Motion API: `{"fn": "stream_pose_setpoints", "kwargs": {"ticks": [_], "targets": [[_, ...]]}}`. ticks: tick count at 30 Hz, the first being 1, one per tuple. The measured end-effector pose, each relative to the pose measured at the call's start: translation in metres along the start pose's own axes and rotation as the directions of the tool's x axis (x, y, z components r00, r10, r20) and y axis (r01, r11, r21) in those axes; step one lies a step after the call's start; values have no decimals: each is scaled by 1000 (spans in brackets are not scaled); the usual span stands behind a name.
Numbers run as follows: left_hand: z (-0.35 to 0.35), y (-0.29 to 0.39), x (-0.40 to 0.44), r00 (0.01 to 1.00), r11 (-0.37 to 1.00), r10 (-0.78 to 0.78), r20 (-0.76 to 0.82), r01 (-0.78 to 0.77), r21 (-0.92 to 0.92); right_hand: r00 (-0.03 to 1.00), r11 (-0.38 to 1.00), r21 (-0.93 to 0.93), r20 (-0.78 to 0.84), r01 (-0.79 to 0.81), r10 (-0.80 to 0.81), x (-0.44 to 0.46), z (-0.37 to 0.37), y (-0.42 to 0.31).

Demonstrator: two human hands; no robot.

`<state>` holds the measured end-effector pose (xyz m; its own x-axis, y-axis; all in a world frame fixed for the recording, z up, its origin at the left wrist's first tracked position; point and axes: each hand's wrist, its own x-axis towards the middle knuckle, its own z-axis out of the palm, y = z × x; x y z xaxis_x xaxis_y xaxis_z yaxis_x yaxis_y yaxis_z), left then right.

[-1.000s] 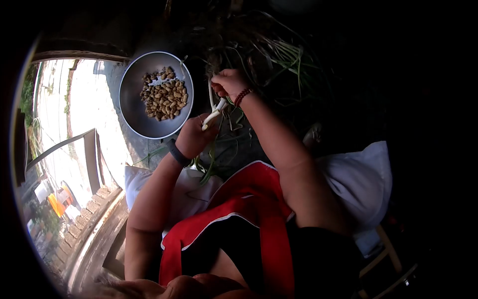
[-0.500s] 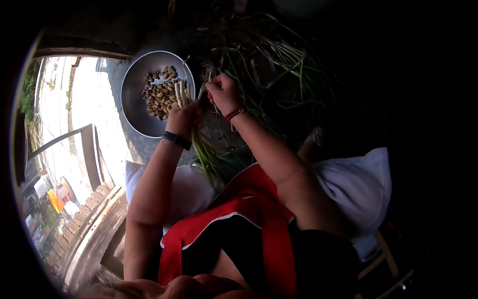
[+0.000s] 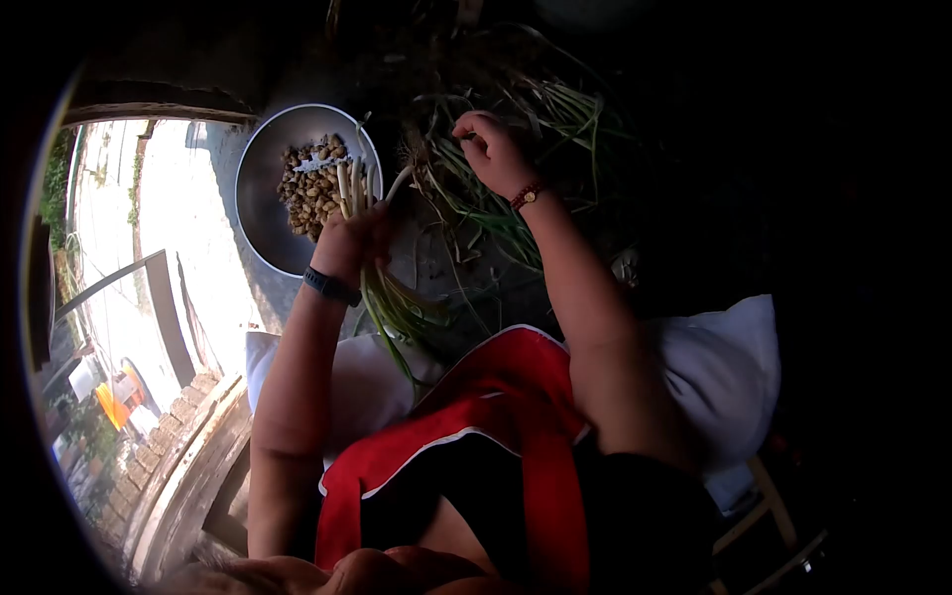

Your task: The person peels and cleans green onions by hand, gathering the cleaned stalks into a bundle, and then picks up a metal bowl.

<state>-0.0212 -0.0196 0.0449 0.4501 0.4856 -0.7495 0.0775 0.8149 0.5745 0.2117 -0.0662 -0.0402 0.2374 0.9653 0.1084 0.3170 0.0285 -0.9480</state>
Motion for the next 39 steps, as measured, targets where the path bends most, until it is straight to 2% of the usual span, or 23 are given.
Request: {"fn": "stream_pose_setpoints", "kwargs": {"ticks": [1,2,5,9,12,15,17,21,23,25,27,30,36,39], "targets": [[-3,0,4,1000,1000,-2,19,2,3,987,997,80,163,5,-18,1,6,-23],[-4,1,7,999,1000,-4,41,3,7,962,976,197,269,-96,41,-2,14,-37],[0,6,4,998,995,-57,40,60,-83,936,989,132,351,-64,14,-5,24,-32],[-5,7,5,1000,1000,-13,12,14,-7,877,996,29,478,-79,56,-4,14,-25],[-9,7,6,999,997,46,-1,-46,64,881,997,28,471,-67,46,-3,10,-29],[-5,12,4,995,988,98,-32,-93,123,910,976,124,397,-182,119,-4,9,-41],[-1,17,-1,990,978,123,-71,-109,177,921,975,154,380,-159,90,-4,9,-40],[-9,20,3,990,981,133,-38,-126,147,949,963,231,309,-140,64,-5,13,-45],[-10,20,4,991,981,131,-27,-125,148,951,921,323,282,-218,126,-5,13,-52],[-10,19,5,992,985,123,-11,-121,123,927,827,444,301,-346,226,-5,12,-55],[-10,19,7,993,986,118,14,-119,113,860,645,571,379,-508,342,-5,10,-56],[-9,17,7,991,987,117,59,-123,106,835,477,694,372,-540,405,-6,9,-67],[-5,20,2,989,993,91,118,-99,63,771,232,783,428,-577,471,-8,13,-71],[2,19,-1,985,996,74,152,-80,32,803,19,887,409,-461,433,-8,21,-72]]}}
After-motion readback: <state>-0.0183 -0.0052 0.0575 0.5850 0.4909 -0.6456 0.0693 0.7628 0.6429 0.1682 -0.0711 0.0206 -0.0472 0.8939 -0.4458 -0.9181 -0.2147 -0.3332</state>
